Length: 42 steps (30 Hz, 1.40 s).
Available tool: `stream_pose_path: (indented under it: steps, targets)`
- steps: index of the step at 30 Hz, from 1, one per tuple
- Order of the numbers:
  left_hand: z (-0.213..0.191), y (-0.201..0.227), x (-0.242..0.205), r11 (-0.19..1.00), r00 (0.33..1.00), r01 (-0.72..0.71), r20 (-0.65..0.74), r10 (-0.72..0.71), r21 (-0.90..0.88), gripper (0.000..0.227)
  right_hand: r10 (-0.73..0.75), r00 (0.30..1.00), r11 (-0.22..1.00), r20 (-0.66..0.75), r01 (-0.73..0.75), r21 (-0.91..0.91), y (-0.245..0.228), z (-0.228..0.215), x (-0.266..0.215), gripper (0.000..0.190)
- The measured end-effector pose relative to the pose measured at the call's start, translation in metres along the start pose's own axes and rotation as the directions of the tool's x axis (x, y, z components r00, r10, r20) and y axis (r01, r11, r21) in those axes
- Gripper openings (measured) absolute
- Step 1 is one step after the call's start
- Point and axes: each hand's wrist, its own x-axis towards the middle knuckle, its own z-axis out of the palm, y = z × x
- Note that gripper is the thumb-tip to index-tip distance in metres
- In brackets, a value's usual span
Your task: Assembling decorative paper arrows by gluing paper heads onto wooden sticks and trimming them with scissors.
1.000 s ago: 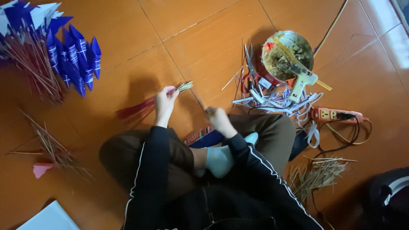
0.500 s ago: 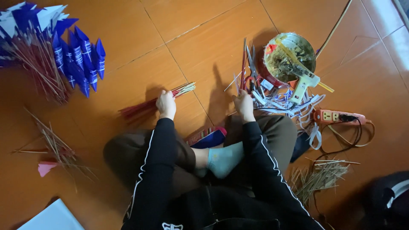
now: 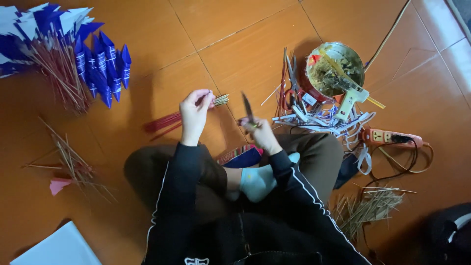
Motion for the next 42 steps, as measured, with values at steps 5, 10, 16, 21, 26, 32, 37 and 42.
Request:
stream_pose_path:
  steps: [5,10,16,21,26,32,37,42]
  targets:
    - [-0.014,0.035,-0.020,0.932,0.992,0.122,0.062,-0.108,-0.341,0.007,0.077,0.972,0.976,0.220,-0.118,0.181,-0.046,0.023,-0.051,0.021]
    - [-0.022,0.042,-0.037,0.904,0.986,0.153,0.125,-0.112,-0.398,0.008,0.012,0.975,0.963,0.220,-0.070,0.259,-0.039,0.015,-0.067,0.009]
    - [-0.027,0.055,-0.052,0.897,0.991,0.121,0.110,-0.082,-0.426,0.013,-0.007,0.969,0.964,0.245,-0.059,0.259,-0.029,0.011,-0.073,0.011]
    - [-0.039,0.062,-0.052,0.921,0.997,0.065,0.052,-0.049,-0.385,0.014,-0.045,0.966,0.978,0.255,-0.009,0.207,-0.034,0.011,-0.077,0.014]
    - [-0.052,0.082,-0.052,0.944,1.000,-0.001,-0.011,-0.003,-0.330,0.011,-0.107,0.957,0.986,0.268,0.066,0.156,-0.030,0.010,-0.081,0.015]
    - [-0.055,0.091,-0.054,0.930,1.000,0.005,0.001,-0.005,-0.367,0.011,-0.105,0.966,0.987,0.237,0.073,0.143,-0.037,0.007,-0.088,0.016]
    - [-0.056,0.098,-0.054,0.932,0.999,-0.014,0.034,0.028,-0.363,0.012,-0.120,0.969,0.985,0.214,0.089,0.149,-0.037,0.007,-0.092,0.016]
    - [-0.052,0.095,-0.051,0.929,0.998,-0.019,0.042,0.037,-0.370,0.012,-0.123,0.969,0.987,0.215,0.098,0.126,-0.035,0.005,-0.089,0.017]
